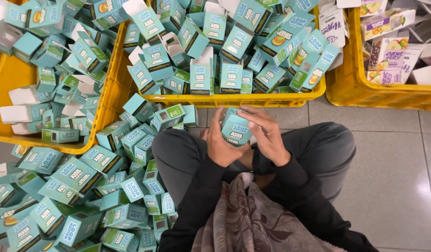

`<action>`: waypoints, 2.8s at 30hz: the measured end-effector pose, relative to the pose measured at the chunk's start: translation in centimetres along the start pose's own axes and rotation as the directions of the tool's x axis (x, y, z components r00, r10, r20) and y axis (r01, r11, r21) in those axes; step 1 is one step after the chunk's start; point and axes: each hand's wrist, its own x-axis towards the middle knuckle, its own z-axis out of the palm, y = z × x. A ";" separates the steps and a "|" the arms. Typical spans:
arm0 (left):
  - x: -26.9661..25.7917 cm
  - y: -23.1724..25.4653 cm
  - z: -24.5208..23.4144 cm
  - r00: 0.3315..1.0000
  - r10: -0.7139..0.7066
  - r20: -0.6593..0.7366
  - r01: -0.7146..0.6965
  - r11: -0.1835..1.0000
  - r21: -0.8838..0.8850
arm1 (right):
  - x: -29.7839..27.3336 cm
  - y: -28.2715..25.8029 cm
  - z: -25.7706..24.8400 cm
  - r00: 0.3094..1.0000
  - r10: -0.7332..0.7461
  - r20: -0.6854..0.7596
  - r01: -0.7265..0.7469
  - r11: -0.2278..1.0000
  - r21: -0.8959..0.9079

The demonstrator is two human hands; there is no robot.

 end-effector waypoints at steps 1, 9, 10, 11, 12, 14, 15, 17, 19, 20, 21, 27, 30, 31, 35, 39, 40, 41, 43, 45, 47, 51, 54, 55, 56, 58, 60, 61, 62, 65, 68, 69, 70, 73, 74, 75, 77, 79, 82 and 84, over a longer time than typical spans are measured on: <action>0.1 0.2 -0.1 1.000 0.001 -0.006 -0.001 1.000 -0.001 | 0.1 0.0 0.1 1.000 -0.005 0.004 0.005 1.000 -0.001; 0.0 0.5 0.2 0.999 -0.045 -0.029 0.042 0.995 -0.091 | 1.0 -0.7 1.0 0.990 -0.143 -0.008 0.141 0.981 -0.137; -0.1 0.5 0.1 0.998 -0.048 -0.031 0.045 0.995 -0.090 | 0.9 -0.4 1.1 0.990 -0.142 -0.005 0.140 0.981 -0.135; -0.2 0.6 0.2 0.998 -0.055 -0.031 0.053 0.995 -0.088 | 0.8 -0.1 1.1 0.990 -0.144 -0.010 0.141 0.981 -0.136; -0.2 0.6 0.3 0.998 -0.063 -0.031 0.060 0.995 -0.085 | 0.7 0.2 1.1 0.989 -0.146 -0.015 0.143 0.980 -0.137; -0.4 0.0 0.7 0.997 -0.070 -0.025 0.067 0.994 -0.092 | 0.5 1.1 1.2 0.990 -0.140 -0.029 0.135 0.983 -0.124; -0.4 -0.4 0.9 0.997 -0.073 -0.019 0.071 0.993 -0.099 | 0.4 1.5 1.3 0.990 -0.136 -0.045 0.130 0.985 -0.112; -0.6 -0.8 1.3 0.994 -0.107 0.020 0.109 0.989 -0.096 | 0.2 2.3 1.3 0.992 -0.112 -0.058 0.105 0.988 -0.113; -0.8 -1.6 1.9 0.988 -0.141 0.062 0.146 0.985 -0.093 | -0.1 3.1 1.4 0.994 -0.085 -0.072 0.077 0.990 -0.116; -0.9 -2.2 2.4 0.980 -0.180 0.083 0.188 0.976 -0.108 | -0.3 3.5 1.5 0.995 -0.067 -0.074 0.054 0.985 -0.163; -1.0 -2.8 2.9 0.970 -0.218 0.103 0.230 0.966 -0.122 | -0.5 3.9 1.6 0.996 -0.049 -0.075 0.032 0.977 -0.209; -1.4 -7.0 5.0 0.897 -0.400 0.188 0.425 0.898 -0.117 | -2.3 10.8 1.9 0.972 0.184 -0.143 -0.206 0.966 -0.158; -2.1 -8.7 5.6 0.855 -0.481 0.192 0.501 0.863 -0.067 | -2.6 12.6 2.8 0.954 0.255 -0.156 -0.276 0.952 -0.131; -2.0 -8.8 5.6 0.853 -0.483 0.198 0.503 0.862 -0.064 | -2.7 12.9 2.9 0.952 0.261 -0.160 -0.282 0.950 -0.130; -2.2 -9.3 5.6 0.833 -0.519 0.191 0.534 0.845 -0.033 | -2.6 13.8 3.4 0.940 0.308 -0.146 -0.318 0.947 -0.053; -2.2 -9.4 6.0 0.812 -0.547 0.203 0.560 0.829 -0.005 | -2.9 14.4 3.3 0.928 0.340 -0.153 -0.346 0.938 -0.015; -2.0 -9.2 5.8 0.811 -0.548 0.202 0.561 0.828 -0.006 | -2.9 14.9 3.3 0.928 0.341 -0.152 -0.347 0.938 -0.016; -1.9 -9.0 5.7 0.813 -0.545 0.205 0.559 0.829 -0.015 | -3.0 15.3 3.3 0.923 0.353 -0.154 -0.359 0.933 -0.010; -1.8 -9.0 5.7 0.814 -0.542 0.209 0.558 0.829 -0.026 | -3.1 15.6 3.3 0.917 0.366 -0.158 -0.371 0.928 -0.005; -1.7 -9.4 5.8 0.806 -0.552 0.212 0.572 0.819 -0.043 | -2.9 15.0 3.5 0.926 0.343 -0.160 -0.351 0.936 -0.023; -1.7 -9.0 5.5 0.826 -0.524 0.208 0.547 0.835 -0.068 | -2.5 13.3 3.3 0.939 0.307 -0.157 -0.323 0.942 -0.088; -0.9 -6.8 4.0 0.901 -0.380 0.210 0.407 0.908 -0.098 | -2.1 12.9 2.6 0.961 0.254 -0.105 -0.267 0.954 -0.135; -0.9 -7.7 4.7 0.947 -0.223 0.231 0.253 0.961 -0.111 | -2.4 13.7 2.5 0.961 0.263 -0.084 -0.271 0.957 -0.103; -1.1 -8.2 4.9 0.947 -0.224 0.229 0.254 0.961 -0.112 | -2.4 13.6 2.5 0.961 0.263 -0.081 -0.270 0.957 -0.104; -1.2 -8.7 5.1 0.944 -0.234 0.233 0.258 0.963 -0.078 | -2.4 13.5 2.5 0.960 0.266 -0.088 -0.274 0.958 -0.084; -1.4 -9.3 5.3 0.940 -0.246 0.235 0.263 0.964 -0.043 | -2.4 13.8 2.8 0.958 0.270 -0.092 -0.276 0.959 -0.063; -1.5 -9.3 5.4 0.943 -0.250 0.221 0.264 0.964 -0.038 | -2.8 14.4 3.2 0.948 0.296 -0.117 -0.296 0.955 0.018; -1.6 -9.6 5.6 0.943 -0.250 0.221 0.265 0.964 -0.038 | -2.7 14.5 3.2 0.948 0.297 -0.117 -0.297 0.955 0.018; -1.7 -9.9 5.7 0.945 -0.251 0.210 0.266 0.963 -0.044 | -2.7 14.5 3.2 0.944 0.304 -0.128 -0.303 0.953 0.031; -1.9 -10.0 5.9 0.946 -0.258 0.196 0.272 0.961 -0.046 | -2.7 13.9 3.2 0.943 0.302 -0.139 -0.301 0.953 0.033; -1.8 -9.8 5.8 0.948 -0.251 0.194 0.264 0.963 -0.045 | -2.8 14.1 3.2 0.946 0.291 -0.142 -0.290 0.956 0.029; -1.8 -9.8 5.8 0.950 -0.240 0.199 0.254 0.966 -0.050 | -3.0 14.4 3.2 0.945 0.293 -0.146 -0.291 0.956 0.033; -1.7 -9.4 5.6 0.950 -0.240 0.198 0.255 0.966 -0.049 | -2.9 14.3 3.1 0.945 0.293 -0.145 -0.291 0.956 0.034; -1.6 -8.7 5.3 0.958 -0.221 0.184 0.236 0.970 -0.063 | -2.6 13.8 3.0 0.957 0.256 -0.137 -0.257 0.966 0.008; -1.7 -8.9 5.5 0.957 -0.237 0.165 0.252 0.964 -0.080 | -2.5 13.5 2.9 0.961 0.241 -0.133 -0.243 0.970 0.000; -1.8 -9.1 5.6 0.956 -0.253 0.147 0.268 0.958 -0.097 | -2.5 13.3 3.0 0.965 0.226 -0.130 -0.229 0.973 -0.008; -1.8 -9.2 5.7 0.958 -0.244 0.151 0.258 0.963 -0.083 | -2.6 13.1 2.8 0.970 0.208 -0.125 -0.212 0.977 -0.024; -1.8 -9.1 5.7 0.960 -0.234 0.154 0.247 0.967 -0.068 | -2.8 13.2 2.8 0.975 0.188 -0.120 -0.194 0.980 -0.040; -2.0 -9.0 5.8 0.965 -0.219 0.142 0.229 0.972 -0.057 | -2.9 13.6 2.7 0.971 0.199 -0.134 -0.203 0.979 -0.016; -2.1 -9.5 6.0 0.972 -0.197 0.125 0.202 0.979 -0.027 | -3.0 13.5 2.7 0.972 0.192 -0.138 -0.194 0.981 0.001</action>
